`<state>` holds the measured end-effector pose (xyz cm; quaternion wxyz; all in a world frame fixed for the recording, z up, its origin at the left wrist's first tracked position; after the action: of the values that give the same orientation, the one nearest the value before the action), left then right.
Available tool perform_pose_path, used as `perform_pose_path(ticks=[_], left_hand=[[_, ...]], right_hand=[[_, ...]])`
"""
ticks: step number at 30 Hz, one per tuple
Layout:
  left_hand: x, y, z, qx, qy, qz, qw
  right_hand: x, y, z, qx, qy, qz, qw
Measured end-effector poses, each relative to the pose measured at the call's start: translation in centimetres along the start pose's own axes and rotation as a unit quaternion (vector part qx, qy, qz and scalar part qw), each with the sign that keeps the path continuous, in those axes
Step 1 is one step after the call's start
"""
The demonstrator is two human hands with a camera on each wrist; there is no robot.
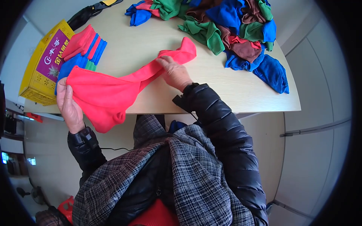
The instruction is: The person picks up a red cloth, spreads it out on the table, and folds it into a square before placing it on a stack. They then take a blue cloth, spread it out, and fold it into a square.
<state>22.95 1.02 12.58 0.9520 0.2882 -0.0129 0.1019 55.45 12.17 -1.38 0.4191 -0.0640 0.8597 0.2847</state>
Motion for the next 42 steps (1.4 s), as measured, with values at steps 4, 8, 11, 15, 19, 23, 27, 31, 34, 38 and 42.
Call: perform_pose_path(ticks=[4,8,11,15,19,23,27,31,34,38,42], left_hand=[[-0.2,0.2,-0.1,-0.004,-0.022,0.004,1.000],[0.1,0.2,0.2,-0.004,-0.047,0.002,0.999],[-0.1,0.2,0.5,-0.002,-0.049,0.010,0.999],[-1.2,1.6,-0.8,-0.023,-0.071,0.002,0.997],[-0.1,3.9,-4.8,-0.075,-0.040,-0.065,0.994],[8.9,4.2,-8.9,-0.093,0.089,-0.141,0.982],[19.0,3.6,-15.4,-0.094,0.139,-0.351,0.921],[28.4,4.6,-18.2,-0.134,0.048,-0.393,0.908],[36.0,4.0,-18.2,-0.192,-0.088,-0.421,0.882],[45.6,0.9,-20.9,-0.098,-0.016,-0.494,0.864],[51.7,-4.7,-22.1,0.207,0.133,-0.520,0.818]], right_hand=[[1.8,-0.4,-2.9,-0.050,0.004,0.011,0.999],[1.8,0.5,-3.2,-0.039,-0.003,0.023,0.999],[0.6,0.6,-2.9,-0.025,0.029,0.041,0.998],[-2.9,-1.7,-1.4,0.066,0.189,0.041,0.979],[-6.6,-8.4,-1.2,0.154,0.258,-0.048,0.953],[-6.5,-16.6,0.2,0.237,0.276,-0.094,0.927],[-4.4,-22.5,2.1,0.312,0.346,-0.086,0.881],[-4.5,-23.9,1.4,0.252,0.354,-0.052,0.899],[-4.4,-24.9,1.3,0.275,0.372,-0.031,0.886],[-3.5,-26.2,2.0,0.285,0.354,-0.066,0.888],[-3.9,-26.9,2.4,0.286,0.323,-0.103,0.896]])
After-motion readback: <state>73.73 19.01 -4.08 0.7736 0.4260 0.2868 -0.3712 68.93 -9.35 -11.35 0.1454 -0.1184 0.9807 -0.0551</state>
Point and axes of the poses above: each hand's wrist, its own y-axis towards the middle knuckle, its own x-axis out of the palm, z = x × y, the point moved 10 cm from there along y, towards the middle knuckle, and after that the axes turned 2 degrees about y, right-handed, at the moved point
